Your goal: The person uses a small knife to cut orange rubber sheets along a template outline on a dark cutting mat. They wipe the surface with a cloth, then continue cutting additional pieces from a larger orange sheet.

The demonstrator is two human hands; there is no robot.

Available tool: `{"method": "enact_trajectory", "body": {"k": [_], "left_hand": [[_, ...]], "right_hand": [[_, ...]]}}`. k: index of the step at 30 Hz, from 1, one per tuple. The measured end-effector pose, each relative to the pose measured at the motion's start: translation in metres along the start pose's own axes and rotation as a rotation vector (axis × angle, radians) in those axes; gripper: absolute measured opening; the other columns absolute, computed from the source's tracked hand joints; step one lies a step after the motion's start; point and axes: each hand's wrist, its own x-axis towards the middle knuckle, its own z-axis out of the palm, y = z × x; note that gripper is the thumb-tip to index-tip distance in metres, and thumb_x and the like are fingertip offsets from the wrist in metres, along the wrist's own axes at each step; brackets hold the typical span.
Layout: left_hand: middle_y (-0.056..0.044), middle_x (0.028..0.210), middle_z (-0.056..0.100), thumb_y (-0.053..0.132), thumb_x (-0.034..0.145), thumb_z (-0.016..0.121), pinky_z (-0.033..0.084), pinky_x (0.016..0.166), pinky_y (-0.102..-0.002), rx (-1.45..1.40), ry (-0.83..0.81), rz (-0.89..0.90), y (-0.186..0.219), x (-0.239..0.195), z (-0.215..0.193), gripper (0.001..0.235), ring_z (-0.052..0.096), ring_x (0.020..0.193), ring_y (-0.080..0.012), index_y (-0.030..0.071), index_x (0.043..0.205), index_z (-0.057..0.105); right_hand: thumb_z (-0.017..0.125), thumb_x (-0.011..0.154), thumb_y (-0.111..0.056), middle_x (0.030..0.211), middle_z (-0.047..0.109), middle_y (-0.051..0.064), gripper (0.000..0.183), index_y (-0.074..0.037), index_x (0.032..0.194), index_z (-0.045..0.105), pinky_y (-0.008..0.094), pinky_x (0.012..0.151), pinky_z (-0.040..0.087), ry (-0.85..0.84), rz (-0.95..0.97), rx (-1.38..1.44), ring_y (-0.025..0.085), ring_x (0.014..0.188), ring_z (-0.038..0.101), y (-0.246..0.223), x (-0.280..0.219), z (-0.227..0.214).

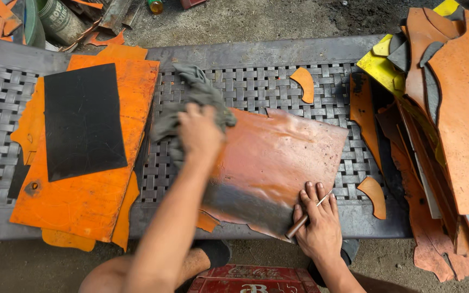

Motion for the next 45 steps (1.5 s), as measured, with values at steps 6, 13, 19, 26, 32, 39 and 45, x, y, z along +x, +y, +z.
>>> {"method": "enact_trajectory", "body": {"k": [6,13,19,26,32,39,45], "left_hand": [[-0.016,0.109,0.061,0.044,0.072,0.076,0.057,0.075,-0.048,-0.324,-0.172,0.531,0.143,-0.088,0.023,0.053,0.06,0.101,-0.0395,0.009,0.112,0.069],[-0.015,0.109,0.062,0.048,0.089,0.069,0.057,0.08,-0.052,-0.202,-0.005,0.293,0.035,0.02,0.038,0.039,0.062,0.099,-0.0388,0.015,0.11,0.071],[-0.022,0.118,0.055,0.044,0.097,0.068,0.056,0.078,-0.052,-0.06,0.061,-0.222,-0.044,0.07,0.014,0.046,0.06,0.106,-0.0405,0.009,0.124,0.057],[-0.028,0.118,0.057,0.016,0.081,0.07,0.061,0.076,-0.048,-0.212,-0.17,0.294,0.091,-0.061,0.013,0.058,0.065,0.096,-0.0433,0.001,0.135,0.054],[-0.02,0.111,0.059,0.032,0.085,0.074,0.058,0.077,-0.053,-0.483,-0.192,0.378,0.082,-0.078,0.037,0.04,0.067,0.096,-0.0428,0.016,0.119,0.06],[-0.023,0.113,0.058,0.038,0.096,0.065,0.057,0.074,-0.055,-0.01,0.007,-0.211,-0.072,0.063,-0.013,0.05,0.066,0.096,-0.0427,0.014,0.136,0.048],[-0.022,0.115,0.054,0.026,0.093,0.069,0.059,0.069,-0.046,-0.256,0.252,-0.038,-0.007,0.051,-0.054,0.062,0.066,0.089,-0.0339,0.017,0.149,0.044]], "right_hand": [[0.06,0.092,-0.023,0.14,0.06,0.018,0.036,-0.003,0.122,0.066,0.053,0.121,0.031,-0.013,-0.002,-0.004,0.036,0.144,0.046,0.001,0.001,0.0],[0.06,0.092,-0.02,0.143,0.06,0.017,0.039,-0.003,0.126,0.066,0.052,0.12,0.032,-0.01,-0.013,-0.003,0.034,0.143,0.047,0.001,0.001,-0.001],[0.061,0.091,-0.02,0.142,0.061,0.016,0.038,-0.004,0.124,0.067,0.052,0.119,0.032,0.005,-0.008,0.006,0.033,0.143,0.048,-0.002,0.003,-0.003],[0.06,0.09,-0.019,0.142,0.061,0.016,0.038,-0.003,0.124,0.067,0.053,0.12,0.032,0.003,-0.009,-0.01,0.034,0.143,0.048,-0.002,0.0,0.0],[0.06,0.091,-0.019,0.144,0.06,0.017,0.039,-0.002,0.125,0.066,0.052,0.121,0.031,-0.012,-0.03,-0.003,0.035,0.143,0.048,0.003,0.003,0.0],[0.06,0.091,-0.019,0.143,0.06,0.017,0.038,-0.003,0.125,0.067,0.052,0.122,0.031,0.012,-0.022,0.008,0.035,0.143,0.048,-0.004,0.003,-0.004],[0.06,0.091,-0.019,0.143,0.06,0.016,0.038,-0.003,0.125,0.067,0.051,0.122,0.031,0.013,-0.01,0.01,0.035,0.143,0.048,-0.002,0.002,-0.001]]}}
